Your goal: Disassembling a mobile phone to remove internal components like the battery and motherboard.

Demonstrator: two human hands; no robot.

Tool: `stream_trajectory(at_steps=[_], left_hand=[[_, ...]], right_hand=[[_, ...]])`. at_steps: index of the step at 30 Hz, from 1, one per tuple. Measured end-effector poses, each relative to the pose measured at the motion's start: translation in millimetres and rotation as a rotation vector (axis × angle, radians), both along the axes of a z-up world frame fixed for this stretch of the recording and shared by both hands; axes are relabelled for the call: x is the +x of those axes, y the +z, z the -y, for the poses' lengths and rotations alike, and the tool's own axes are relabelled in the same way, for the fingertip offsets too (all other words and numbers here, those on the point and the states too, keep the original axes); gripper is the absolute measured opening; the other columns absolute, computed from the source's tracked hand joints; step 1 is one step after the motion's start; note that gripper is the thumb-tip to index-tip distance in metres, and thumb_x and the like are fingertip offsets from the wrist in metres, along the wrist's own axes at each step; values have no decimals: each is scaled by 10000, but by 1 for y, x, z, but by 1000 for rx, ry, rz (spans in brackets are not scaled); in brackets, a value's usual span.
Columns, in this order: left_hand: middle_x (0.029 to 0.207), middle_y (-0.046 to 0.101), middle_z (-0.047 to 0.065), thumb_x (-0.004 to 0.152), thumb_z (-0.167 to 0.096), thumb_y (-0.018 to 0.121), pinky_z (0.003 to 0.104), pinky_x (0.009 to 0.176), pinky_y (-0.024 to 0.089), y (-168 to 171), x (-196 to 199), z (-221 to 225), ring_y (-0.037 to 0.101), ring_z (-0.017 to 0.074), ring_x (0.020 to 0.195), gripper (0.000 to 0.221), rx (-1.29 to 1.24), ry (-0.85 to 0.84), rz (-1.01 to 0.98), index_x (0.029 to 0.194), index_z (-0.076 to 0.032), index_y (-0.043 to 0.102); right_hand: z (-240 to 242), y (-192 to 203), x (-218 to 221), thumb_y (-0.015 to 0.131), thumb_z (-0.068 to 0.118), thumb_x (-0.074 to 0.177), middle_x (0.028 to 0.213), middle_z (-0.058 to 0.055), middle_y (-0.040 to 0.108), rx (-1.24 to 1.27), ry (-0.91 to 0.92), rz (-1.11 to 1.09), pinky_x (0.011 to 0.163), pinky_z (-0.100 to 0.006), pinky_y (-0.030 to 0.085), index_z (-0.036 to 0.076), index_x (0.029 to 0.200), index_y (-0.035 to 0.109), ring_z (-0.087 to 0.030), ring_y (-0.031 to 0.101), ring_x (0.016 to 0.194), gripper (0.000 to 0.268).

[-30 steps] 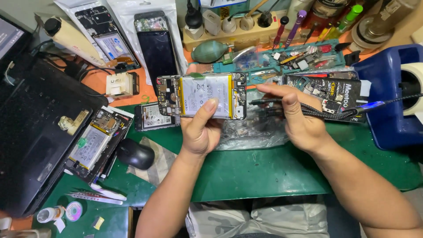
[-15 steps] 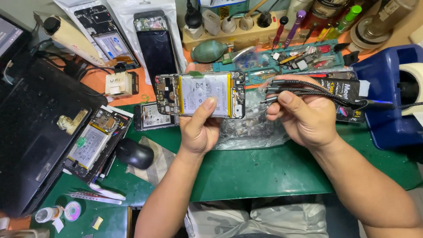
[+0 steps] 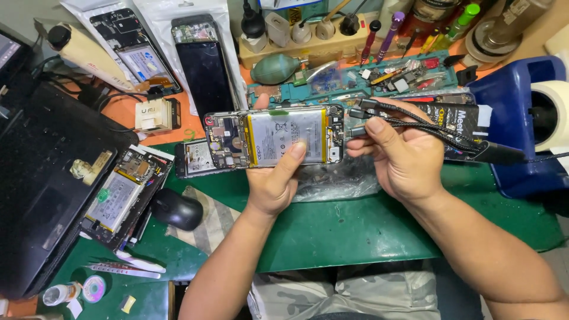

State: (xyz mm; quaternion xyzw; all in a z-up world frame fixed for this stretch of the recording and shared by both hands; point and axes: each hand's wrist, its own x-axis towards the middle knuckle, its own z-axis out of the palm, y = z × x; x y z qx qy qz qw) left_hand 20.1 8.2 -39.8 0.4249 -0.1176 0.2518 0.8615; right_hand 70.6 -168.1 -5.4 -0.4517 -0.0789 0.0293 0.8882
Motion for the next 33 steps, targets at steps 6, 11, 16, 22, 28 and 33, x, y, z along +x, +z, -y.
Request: stream_trajectory(at_steps=[6,11,16,22,28,33], left_hand=[[1351,671,236,951,117,643,516,1100,531,2,0,0,643,308,1270,849,6,3,-4,1653,-121,229],[1358,676,196,952,94,669,474,1095,537,1,-1,3,645,265,1263,844,88,58,-16,1647,-119,241],[1352,681,183,947,90,680,463,1092,542,1,2,5,649,247,1254,835,112,78,-18,1637,-105,252],[1364,675,174,947,82,687,452,1084,553,-1,1,4,647,248,1260,831,130,57,-27,1633,-113,261],[1375,662,192,931,84,706,466,1099,545,2,-2,-2,642,259,1268,850,195,74,-31,1626,-95,252],[1370,671,168,933,97,703,455,1105,541,4,-2,2,642,245,1269,857,138,106,-15,1637,-103,258]], right_hand=[[0,-3,2,639,-43,974,887,-351,700,-51,6,39,663,-433,710,-123,1240,576,-348,769,721,285],[-4,2,-3,655,-31,974,905,-331,703,-146,-54,105,683,-424,708,-125,1240,583,-337,765,751,291],[-5,0,-4,664,-25,971,923,-325,707,-190,-87,135,701,-421,707,-130,1236,588,-325,762,767,295],[-1,-15,1,665,-39,963,919,-314,708,-203,-67,148,703,-394,706,-128,1224,596,-301,764,770,285],[-2,-15,-3,641,-35,973,930,-314,711,-109,-47,122,712,-408,713,-126,1266,570,-317,767,778,315],[-2,-8,-3,593,78,1023,992,-274,713,-51,98,136,756,-372,701,-51,1486,382,-277,759,808,525]])
